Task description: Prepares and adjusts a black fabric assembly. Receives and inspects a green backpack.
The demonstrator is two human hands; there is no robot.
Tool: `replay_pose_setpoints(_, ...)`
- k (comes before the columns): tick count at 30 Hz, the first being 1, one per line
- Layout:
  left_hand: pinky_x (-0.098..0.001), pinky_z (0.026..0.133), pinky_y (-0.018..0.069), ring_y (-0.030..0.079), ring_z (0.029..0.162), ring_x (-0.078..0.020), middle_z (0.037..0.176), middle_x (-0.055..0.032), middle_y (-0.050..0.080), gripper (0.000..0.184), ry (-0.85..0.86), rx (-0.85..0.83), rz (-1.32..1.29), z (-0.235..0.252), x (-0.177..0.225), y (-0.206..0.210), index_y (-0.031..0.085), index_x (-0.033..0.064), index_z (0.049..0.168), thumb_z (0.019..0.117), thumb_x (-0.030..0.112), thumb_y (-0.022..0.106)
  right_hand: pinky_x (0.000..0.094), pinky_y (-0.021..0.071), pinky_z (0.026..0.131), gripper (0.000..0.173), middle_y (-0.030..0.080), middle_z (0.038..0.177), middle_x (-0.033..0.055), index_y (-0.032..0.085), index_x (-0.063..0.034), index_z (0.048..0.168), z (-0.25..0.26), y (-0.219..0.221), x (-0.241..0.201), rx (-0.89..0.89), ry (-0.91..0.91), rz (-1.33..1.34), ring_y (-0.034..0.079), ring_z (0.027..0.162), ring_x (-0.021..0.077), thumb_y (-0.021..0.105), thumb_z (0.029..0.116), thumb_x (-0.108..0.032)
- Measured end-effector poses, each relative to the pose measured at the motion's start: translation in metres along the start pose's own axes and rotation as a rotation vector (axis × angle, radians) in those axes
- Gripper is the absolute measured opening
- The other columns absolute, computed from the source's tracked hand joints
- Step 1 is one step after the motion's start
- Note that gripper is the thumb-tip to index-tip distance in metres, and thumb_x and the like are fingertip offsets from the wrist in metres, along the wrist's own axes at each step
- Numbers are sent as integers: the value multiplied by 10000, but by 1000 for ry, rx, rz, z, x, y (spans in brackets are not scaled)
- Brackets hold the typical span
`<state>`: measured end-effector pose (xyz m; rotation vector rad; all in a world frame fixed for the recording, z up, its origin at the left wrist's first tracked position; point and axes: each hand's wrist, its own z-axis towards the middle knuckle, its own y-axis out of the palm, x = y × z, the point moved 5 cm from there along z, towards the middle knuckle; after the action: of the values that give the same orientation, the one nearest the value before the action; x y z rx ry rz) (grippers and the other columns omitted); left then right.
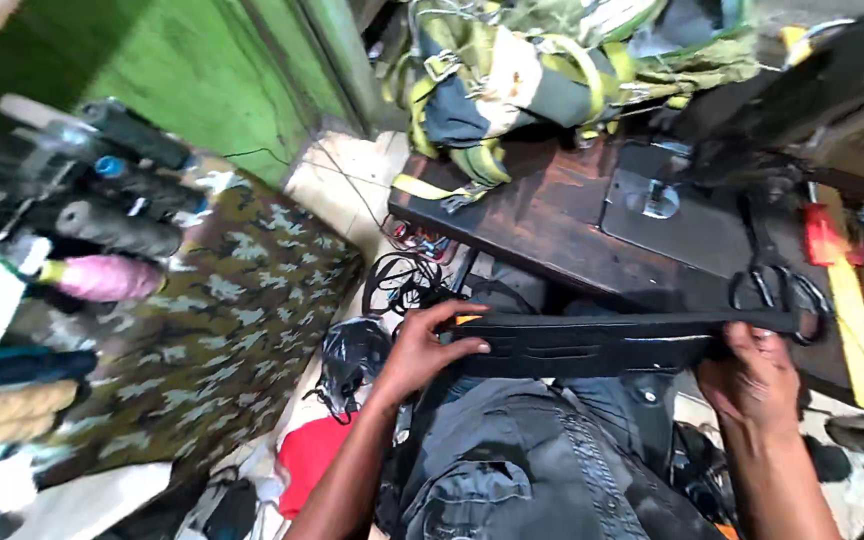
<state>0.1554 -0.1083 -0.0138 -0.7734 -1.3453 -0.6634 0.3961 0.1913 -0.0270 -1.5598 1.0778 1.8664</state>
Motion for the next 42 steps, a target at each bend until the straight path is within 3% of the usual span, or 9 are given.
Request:
replay_pose_setpoints(4, -236, 791, 604, 701, 827, -19, 937, 25, 753, 206, 67, 159, -178, 1, 3, 10, 720, -15, 1061, 879, 64, 779, 273, 589, 930, 90, 765, 1018, -88, 727, -264, 1019, 11, -7, -2, -2, -37, 59, 716, 990, 50, 728, 945, -315)
replay_pose_setpoints(12, -203, 709, 580, 673, 742, -3, 847, 3, 741, 159, 153, 186, -113, 11, 10, 10, 742, -22, 964, 950, 137, 732, 272, 598, 907, 124, 770, 1001, -59, 748, -239, 990, 12, -7, 4, 31, -11, 96, 724, 968, 60, 761, 914, -336)
replay_pose_setpoints(14, -197, 688, 574, 660, 716, -2, 833, 5, 730, 204, 161, 197, -94, 11, 10, 10, 725, -34, 1055, 952, 143, 731, 268, 596, 908, 123, 770, 1013, -57, 750, -236, 995, 10, -6, 7, 24, -3, 103, 722, 974, 59, 756, 919, -333)
replay_pose_setpoints(17, -165, 631, 508, 575, 655, 25, 783, 43, 681, 457, 190, 185, -78, 12, 12, 10, 620, -39, 1352, 956, 159, 732, 274, 601, 896, 125, 772, 1003, -47, 757, -231, 981, 9, -7, 11, 27, 17, 125, 726, 966, 65, 767, 909, -332)
replay_pose_setpoints(22, -158, 656, 546, 637, 758, 20, 1156, -72, 735, 396, 262, 180, -87, 9, 15, 10, 659, -31, 1305, 948, 121, 738, 288, 606, 896, 139, 772, 1009, -25, 756, -205, 994, 8, -8, 14, 38, 41, 176, 729, 971, 79, 776, 901, -306)
replay_pose_setpoints(24, -151, 638, 552, 644, 741, 19, 1166, -75, 723, 433, 283, 186, -77, 7, 15, 10, 628, -24, 1334, 944, 124, 744, 290, 605, 898, 141, 773, 1010, -19, 760, -198, 997, 7, -8, 15, 33, 54, 190, 730, 972, 83, 777, 902, -301)
replay_pose_setpoints(29, -122, 637, 532, 617, 710, 49, 1072, -26, 731, 228, 323, 203, -67, 4, 15, 7, 674, 9, 1111, 931, 120, 759, 290, 609, 895, 147, 774, 1024, -20, 763, -200, 1011, 5, -8, 17, 2, 69, 226, 732, 978, 84, 776, 900, -296)
replay_pose_setpoints(34, -168, 679, 572, 659, 734, 2, 955, -30, 739, 194, 289, 206, -47, 2, 12, 2, 702, -17, 1052, 917, 104, 771, 298, 613, 890, 151, 774, 1021, -5, 762, -184, 1010, 1, -9, 18, 3, 76, 234, 734, 972, 92, 778, 900, -286)
replay_pose_setpoints(42, -218, 767, 619, 723, 840, -60, 1059, -90, 753, 222, 255, 198, 44, -1, 9, -1, 706, -42, 1034, 913, 127, 781, 285, 603, 905, 162, 775, 1030, -22, 769, -207, 1021, -2, -12, 15, -29, 48, 192, 729, 983, 82, 777, 901, -315)
